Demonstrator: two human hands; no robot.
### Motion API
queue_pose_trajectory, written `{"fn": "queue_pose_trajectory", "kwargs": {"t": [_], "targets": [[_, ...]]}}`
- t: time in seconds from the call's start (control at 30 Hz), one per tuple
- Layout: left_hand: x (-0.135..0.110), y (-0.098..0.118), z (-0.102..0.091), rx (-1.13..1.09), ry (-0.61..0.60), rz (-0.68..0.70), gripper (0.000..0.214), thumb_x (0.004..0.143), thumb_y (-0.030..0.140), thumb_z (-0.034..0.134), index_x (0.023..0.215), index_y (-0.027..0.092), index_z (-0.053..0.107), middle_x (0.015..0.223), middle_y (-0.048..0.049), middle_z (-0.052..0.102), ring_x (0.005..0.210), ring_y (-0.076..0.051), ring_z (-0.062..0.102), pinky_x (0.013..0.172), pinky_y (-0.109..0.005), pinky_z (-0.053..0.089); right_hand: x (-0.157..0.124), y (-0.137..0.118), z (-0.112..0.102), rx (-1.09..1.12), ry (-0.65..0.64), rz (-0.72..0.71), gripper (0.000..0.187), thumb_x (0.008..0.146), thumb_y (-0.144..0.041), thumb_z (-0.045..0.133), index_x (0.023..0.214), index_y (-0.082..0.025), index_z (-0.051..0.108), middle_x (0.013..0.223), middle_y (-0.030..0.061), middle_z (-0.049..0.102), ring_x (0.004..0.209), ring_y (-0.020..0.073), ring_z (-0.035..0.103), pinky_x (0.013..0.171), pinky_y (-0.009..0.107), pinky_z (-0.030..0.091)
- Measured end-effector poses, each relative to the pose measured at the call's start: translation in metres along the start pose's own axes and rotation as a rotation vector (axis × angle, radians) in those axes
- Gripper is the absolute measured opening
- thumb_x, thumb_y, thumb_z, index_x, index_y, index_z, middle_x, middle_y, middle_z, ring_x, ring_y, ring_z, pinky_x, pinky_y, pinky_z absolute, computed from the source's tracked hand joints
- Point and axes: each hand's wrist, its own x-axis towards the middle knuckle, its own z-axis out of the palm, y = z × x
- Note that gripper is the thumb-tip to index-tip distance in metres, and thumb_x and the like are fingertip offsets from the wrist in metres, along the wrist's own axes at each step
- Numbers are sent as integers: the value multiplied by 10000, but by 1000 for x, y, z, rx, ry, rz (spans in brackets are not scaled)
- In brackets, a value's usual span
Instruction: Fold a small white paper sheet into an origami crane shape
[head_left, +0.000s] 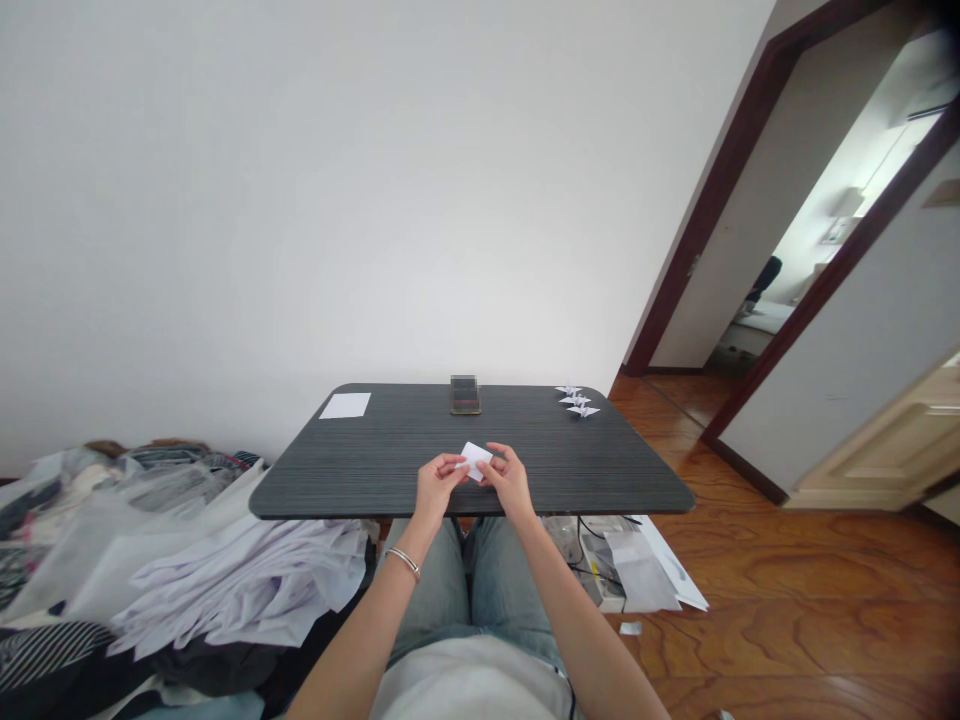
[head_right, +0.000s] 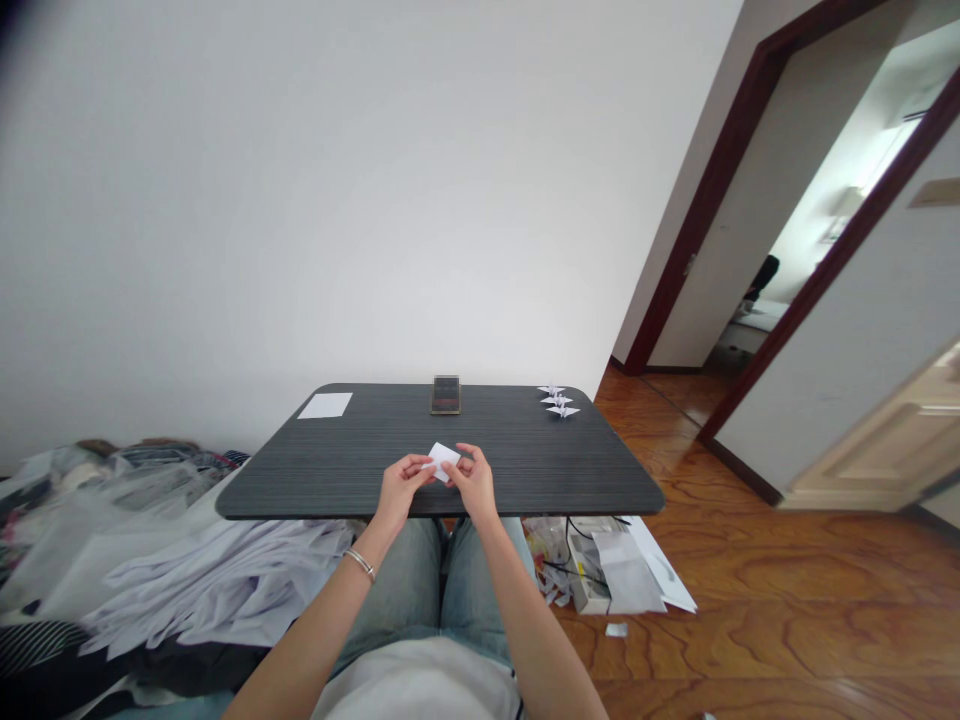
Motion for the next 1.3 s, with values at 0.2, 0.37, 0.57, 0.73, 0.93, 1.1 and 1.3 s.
{"fn": "queue_pose_trajectory", "kwargs": {"t": [0.2,0.37,0.57,0.73,0.93,1.1,1.3], "targets": [[-1,0,-1,15,-28,-4,241,565,240,757,755,125,665,677,-44,709,626,-160,654,632,-259,517,0,1,-2,-36,-37,23,262,631,-397,701,640,-166,577,545,9,637,461,143,562,454,254,465],[-2,1,-4,0,-92,-26,281,616,277,731,841,118,677,735,-61,718,672,-162,662,688,-273,526,-1,-2,-2,-36,-25,11,274,639,-422,687,629,-171,578,525,3,621,459,141,545,452,253,455],[-6,5,-6,-24,-136,-28,287,671,298,686,895,119,683,826,-68,708,735,-164,658,738,-280,531,-4,-8,-1,-17,-2,-2,265,645,-412,681,611,-172,574,504,-8,591,455,133,528,459,251,450],[-17,23,-2,-39,-169,-28,309,707,347,644,912,118,680,865,-86,702,792,-196,652,729,-307,541,-14,-23,3,18,17,-5,266,662,-419,666,645,-170,573,542,1,601,467,135,529,458,255,457],[-44,70,15,9,-212,71,288,641,246,715,897,125,662,769,-60,707,693,-168,652,700,-271,530,-37,-74,14,109,5,-47,210,710,-348,655,664,-161,574,560,-3,603,475,114,520,480,235,436],[-70,101,31,14,-131,119,258,637,268,711,851,131,665,711,-50,703,635,-180,654,662,-285,532,-59,-114,22,133,2,-121,177,749,-309,634,668,-162,575,524,-16,590,491,113,525,503,225,422],[-89,118,39,20,-92,137,263,599,300,739,793,137,668,650,-43,696,604,-201,657,621,-299,533,-74,-133,24,149,6,-141,178,745,-311,641,659,-172,570,531,-18,595,476,114,526,480,220,423]]}}
